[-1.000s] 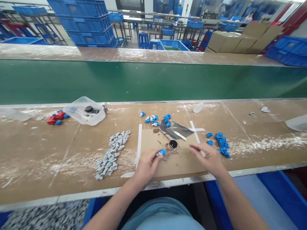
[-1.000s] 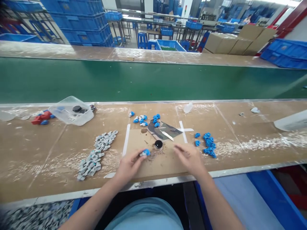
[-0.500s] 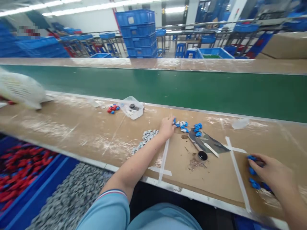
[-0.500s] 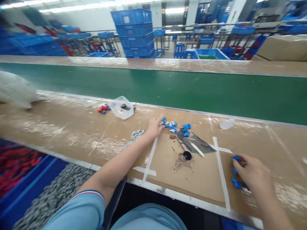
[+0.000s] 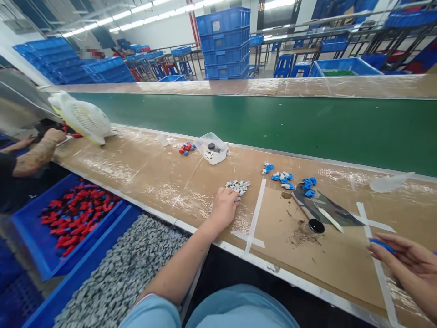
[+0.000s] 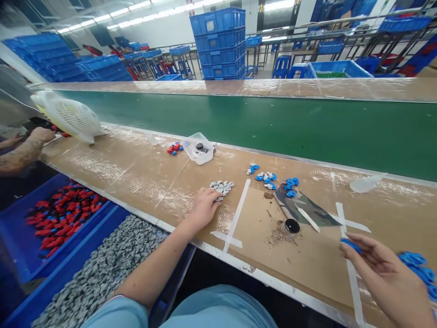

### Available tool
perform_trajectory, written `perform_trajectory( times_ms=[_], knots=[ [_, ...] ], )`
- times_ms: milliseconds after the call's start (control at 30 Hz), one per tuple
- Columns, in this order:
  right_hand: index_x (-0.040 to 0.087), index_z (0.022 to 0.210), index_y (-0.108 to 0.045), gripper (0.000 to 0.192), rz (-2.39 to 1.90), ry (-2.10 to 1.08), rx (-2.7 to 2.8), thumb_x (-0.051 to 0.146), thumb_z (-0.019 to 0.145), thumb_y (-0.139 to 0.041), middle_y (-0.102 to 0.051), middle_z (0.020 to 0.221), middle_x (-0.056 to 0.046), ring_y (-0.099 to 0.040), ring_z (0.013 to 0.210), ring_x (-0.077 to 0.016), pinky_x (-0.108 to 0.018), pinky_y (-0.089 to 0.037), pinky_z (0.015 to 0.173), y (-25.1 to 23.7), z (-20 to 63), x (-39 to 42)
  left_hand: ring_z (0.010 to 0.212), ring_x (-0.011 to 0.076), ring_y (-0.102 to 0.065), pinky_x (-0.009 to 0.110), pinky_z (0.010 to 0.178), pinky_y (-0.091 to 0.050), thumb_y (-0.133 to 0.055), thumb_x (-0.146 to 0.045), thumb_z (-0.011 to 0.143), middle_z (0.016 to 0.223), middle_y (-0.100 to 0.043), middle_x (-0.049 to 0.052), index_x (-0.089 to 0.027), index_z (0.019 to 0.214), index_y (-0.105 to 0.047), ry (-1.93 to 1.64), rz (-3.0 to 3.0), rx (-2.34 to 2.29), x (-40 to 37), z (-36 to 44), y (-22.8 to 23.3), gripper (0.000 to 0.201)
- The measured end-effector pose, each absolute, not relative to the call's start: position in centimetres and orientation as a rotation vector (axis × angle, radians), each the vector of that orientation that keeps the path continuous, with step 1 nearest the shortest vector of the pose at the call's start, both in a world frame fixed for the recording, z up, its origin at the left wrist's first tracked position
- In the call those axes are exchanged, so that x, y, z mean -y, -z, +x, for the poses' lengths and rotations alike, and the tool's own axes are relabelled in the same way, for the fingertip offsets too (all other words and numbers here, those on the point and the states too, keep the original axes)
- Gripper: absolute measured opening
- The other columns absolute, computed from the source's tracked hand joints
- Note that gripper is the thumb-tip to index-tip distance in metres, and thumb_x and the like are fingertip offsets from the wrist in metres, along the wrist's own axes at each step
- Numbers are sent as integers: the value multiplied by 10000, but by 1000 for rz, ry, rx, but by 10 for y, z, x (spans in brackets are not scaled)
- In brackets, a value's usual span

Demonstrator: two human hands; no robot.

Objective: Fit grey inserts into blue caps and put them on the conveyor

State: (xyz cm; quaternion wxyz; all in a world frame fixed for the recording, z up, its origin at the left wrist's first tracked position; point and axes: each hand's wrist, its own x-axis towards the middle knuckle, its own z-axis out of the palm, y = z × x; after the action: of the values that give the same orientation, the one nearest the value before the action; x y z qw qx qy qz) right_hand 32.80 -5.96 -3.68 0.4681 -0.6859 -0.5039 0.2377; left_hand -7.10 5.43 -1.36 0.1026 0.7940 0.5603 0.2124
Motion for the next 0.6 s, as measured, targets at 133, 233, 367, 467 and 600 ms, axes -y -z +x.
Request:
perform_trajectory(
  times_ms=[133,233,367,467,600],
  knots=[
    [251,842,-708,371,-1685,-724,1158,541,612,-738,-717,776,-63,-672,680,-224,-342,-584,611,7,284,65,857,256,-535,381,787,-433,-526,-86,817,840,-645,94,-178,787,-642,-526,2493,-1674,-58,-64,23,151],
    [213,905,-702,403,-1604,-834,1140,521,647,-737,-710,765,-65,-656,660,-182,-307,-579,631,2,269,67,816,263,-536,400,775,-434,-433,-103,856,781,-635,93,-187,765,-624,-580,2565,-1627,-62,-67,30,228],
    [210,996,-651,444,-1556,-931,1150,518,684,-722,-705,823,-71,-661,717,-175,-307,-580,674,4,259,70,881,257,-557,410,828,-452,-409,-123,861,892,-645,107,-177,903,-634,-802,2472,-1555,-58,-67,29,235],
    [228,979,-618,405,-1518,-930,1165,501,697,-720,-702,821,-62,-667,763,-184,-302,-579,680,4,254,71,928,227,-574,382,853,-473,-459,-172,851,969,-632,91,-189,950,-631,-983,2201,-1398,-45,-55,21,199],
    [233,876,-635,288,-1493,-864,1223,454,713,-718,-704,828,-57,-667,772,-183,-291,-577,698,3,250,71,772,151,-606,287,731,-509,-630,-259,760,845,-636,38,-176,871,-601,-992,1455,-1108,-22,-22,13,142]
  ],
)
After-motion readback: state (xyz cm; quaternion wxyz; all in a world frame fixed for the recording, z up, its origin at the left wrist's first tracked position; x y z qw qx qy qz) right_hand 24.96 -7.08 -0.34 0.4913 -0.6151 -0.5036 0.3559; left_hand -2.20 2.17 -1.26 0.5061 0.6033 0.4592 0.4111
